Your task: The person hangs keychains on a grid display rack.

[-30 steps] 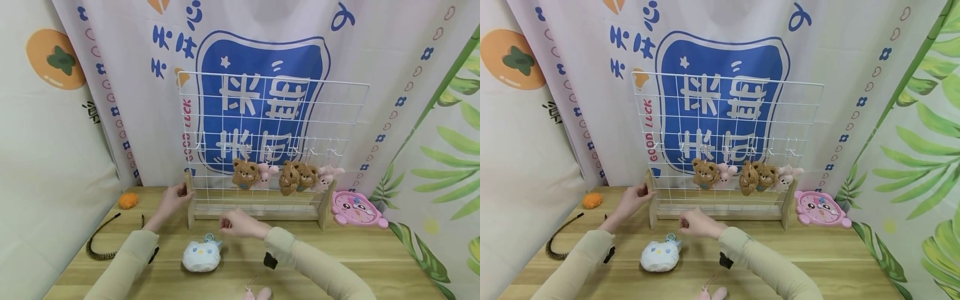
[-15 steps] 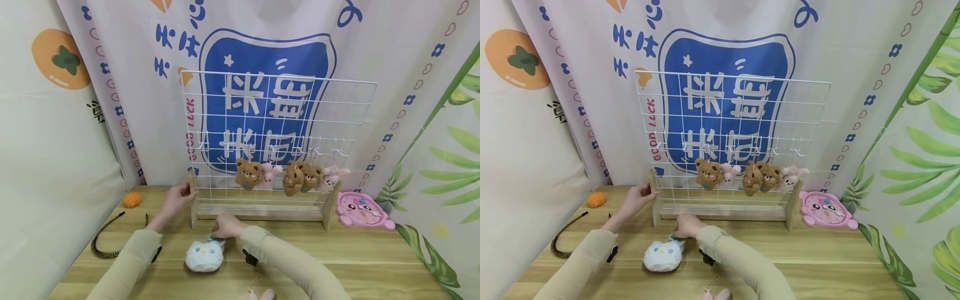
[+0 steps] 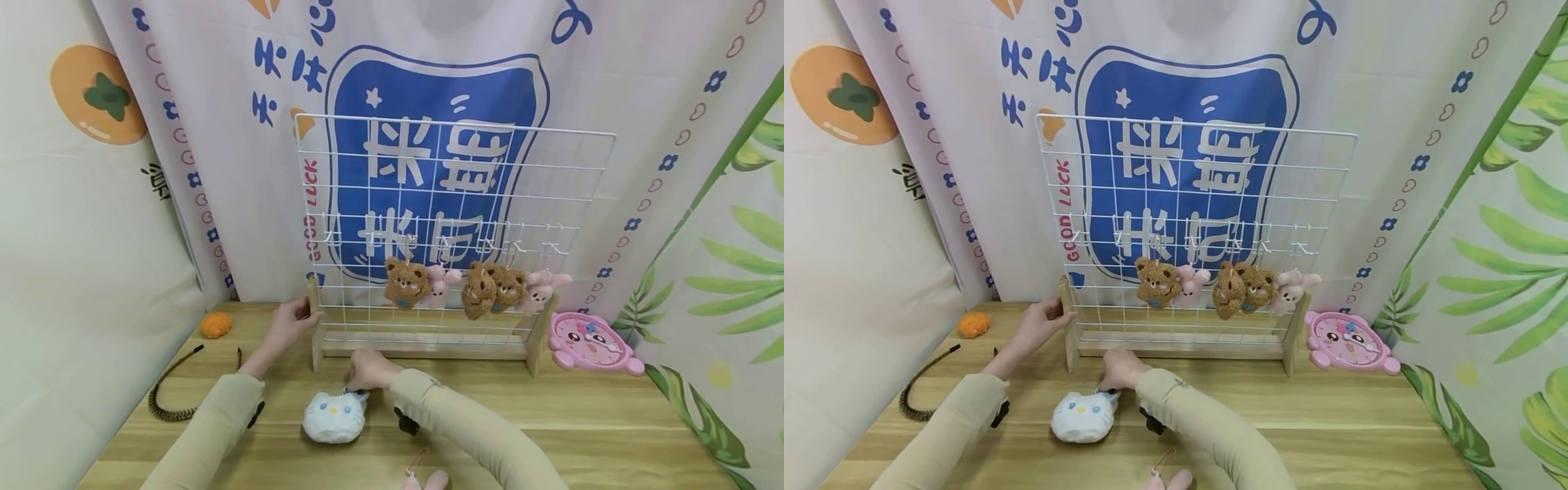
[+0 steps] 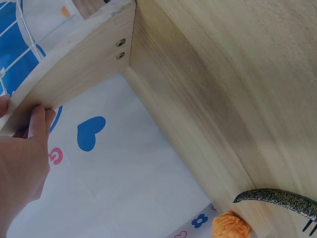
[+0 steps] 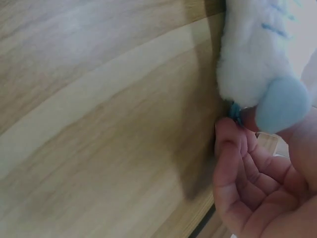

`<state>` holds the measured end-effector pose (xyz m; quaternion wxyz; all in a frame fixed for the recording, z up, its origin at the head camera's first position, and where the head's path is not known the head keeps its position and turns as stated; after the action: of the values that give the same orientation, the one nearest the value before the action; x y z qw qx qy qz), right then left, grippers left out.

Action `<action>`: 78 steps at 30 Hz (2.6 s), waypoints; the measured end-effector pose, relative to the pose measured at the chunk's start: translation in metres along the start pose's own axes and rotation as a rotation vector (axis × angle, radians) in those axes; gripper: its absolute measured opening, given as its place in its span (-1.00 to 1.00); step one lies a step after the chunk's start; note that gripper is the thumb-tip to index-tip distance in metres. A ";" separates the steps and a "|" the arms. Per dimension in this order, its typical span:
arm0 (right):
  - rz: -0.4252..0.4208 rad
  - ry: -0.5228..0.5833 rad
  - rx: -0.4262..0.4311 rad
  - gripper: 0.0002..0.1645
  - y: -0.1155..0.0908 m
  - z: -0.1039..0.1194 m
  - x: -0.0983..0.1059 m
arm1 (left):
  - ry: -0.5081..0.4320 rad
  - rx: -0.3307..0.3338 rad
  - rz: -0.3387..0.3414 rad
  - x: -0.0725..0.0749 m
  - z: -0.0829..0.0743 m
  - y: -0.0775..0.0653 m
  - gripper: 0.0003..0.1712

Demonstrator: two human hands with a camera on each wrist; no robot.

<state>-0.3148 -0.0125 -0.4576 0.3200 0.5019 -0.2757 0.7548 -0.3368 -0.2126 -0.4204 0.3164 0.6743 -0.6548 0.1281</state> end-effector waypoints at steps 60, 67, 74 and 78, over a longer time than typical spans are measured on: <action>-0.461 0.114 0.354 -0.92 -0.084 0.038 0.211 | -0.015 -0.013 0.022 0.002 0.005 0.001 -0.48; -0.529 0.047 0.313 -0.91 -0.077 0.046 0.242 | -0.031 0.003 0.029 0.000 0.006 0.002 -0.44; -0.515 0.056 0.253 -0.89 -0.068 0.045 0.249 | -0.007 -0.004 0.017 0.000 0.007 0.002 -0.49; -0.495 0.057 0.216 -0.89 -0.061 0.043 0.248 | -0.010 -0.008 0.013 0.000 0.006 0.000 -0.52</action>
<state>-0.3160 0.0466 -0.2053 0.4469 0.5638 -0.0535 0.6925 -0.3387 -0.2164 -0.4246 0.3147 0.6694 -0.6613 0.1243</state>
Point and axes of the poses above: each hand's wrist, its own y-axis towards the middle knuckle, its own x-axis out of the back of the hand, z = x × y, the point moved 1 cm from there along y, towards the middle knuckle, and after that the axes turned 3 degrees about x, right-handed, at the moved point
